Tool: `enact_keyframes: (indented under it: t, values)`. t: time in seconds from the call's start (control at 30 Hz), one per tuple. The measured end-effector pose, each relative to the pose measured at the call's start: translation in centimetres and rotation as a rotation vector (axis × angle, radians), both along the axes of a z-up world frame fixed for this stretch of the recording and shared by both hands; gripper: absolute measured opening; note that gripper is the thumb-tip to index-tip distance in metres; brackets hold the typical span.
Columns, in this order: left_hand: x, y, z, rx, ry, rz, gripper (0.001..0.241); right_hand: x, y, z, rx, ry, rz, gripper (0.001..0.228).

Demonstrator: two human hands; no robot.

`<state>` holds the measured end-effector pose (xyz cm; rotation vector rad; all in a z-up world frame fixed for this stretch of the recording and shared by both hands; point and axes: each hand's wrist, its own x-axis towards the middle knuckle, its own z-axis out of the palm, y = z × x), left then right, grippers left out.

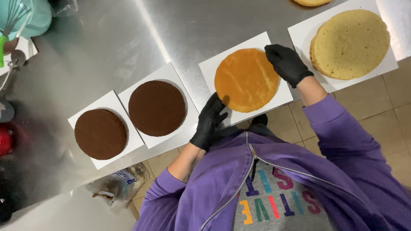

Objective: Slicing round sponge cake layers horizontally using a serrated knife to create thinner layers for assembly.

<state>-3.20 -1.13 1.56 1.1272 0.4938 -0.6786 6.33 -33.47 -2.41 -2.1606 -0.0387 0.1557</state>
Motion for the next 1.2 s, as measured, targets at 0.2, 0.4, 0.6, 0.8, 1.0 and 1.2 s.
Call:
enact_keyframes:
  t: [0.2,0.4,0.6,0.8,1.0,1.2]
  values:
    - [2.0,0.3,1.9,0.049,-0.091,0.037,0.063,-1.9,-1.0,3.6,0.409,0.280,-0.163,0.045]
    - [10.7,-0.3,3.0,0.230,-0.321,-0.148,0.055,-10.6,0.1,5.5,0.908,0.497,-0.275,0.048]
    - [16.6,-6.5,3.8,0.554,-0.462,-0.457,0.048,-16.3,3.3,6.1,0.183,-0.019,0.259,0.029]
    - [17.3,-8.8,1.9,0.818,-0.645,-0.783,0.047,-17.0,2.9,2.8,0.775,0.387,0.073,0.044]
    - [13.8,-2.0,0.9,0.672,-0.750,-0.440,0.048,-16.4,-0.4,1.6,0.963,0.721,-0.236,0.045]
    - [5.9,3.6,-2.2,0.309,-0.411,-0.153,0.044,-14.2,-2.0,1.3,0.877,0.549,-0.328,0.045]
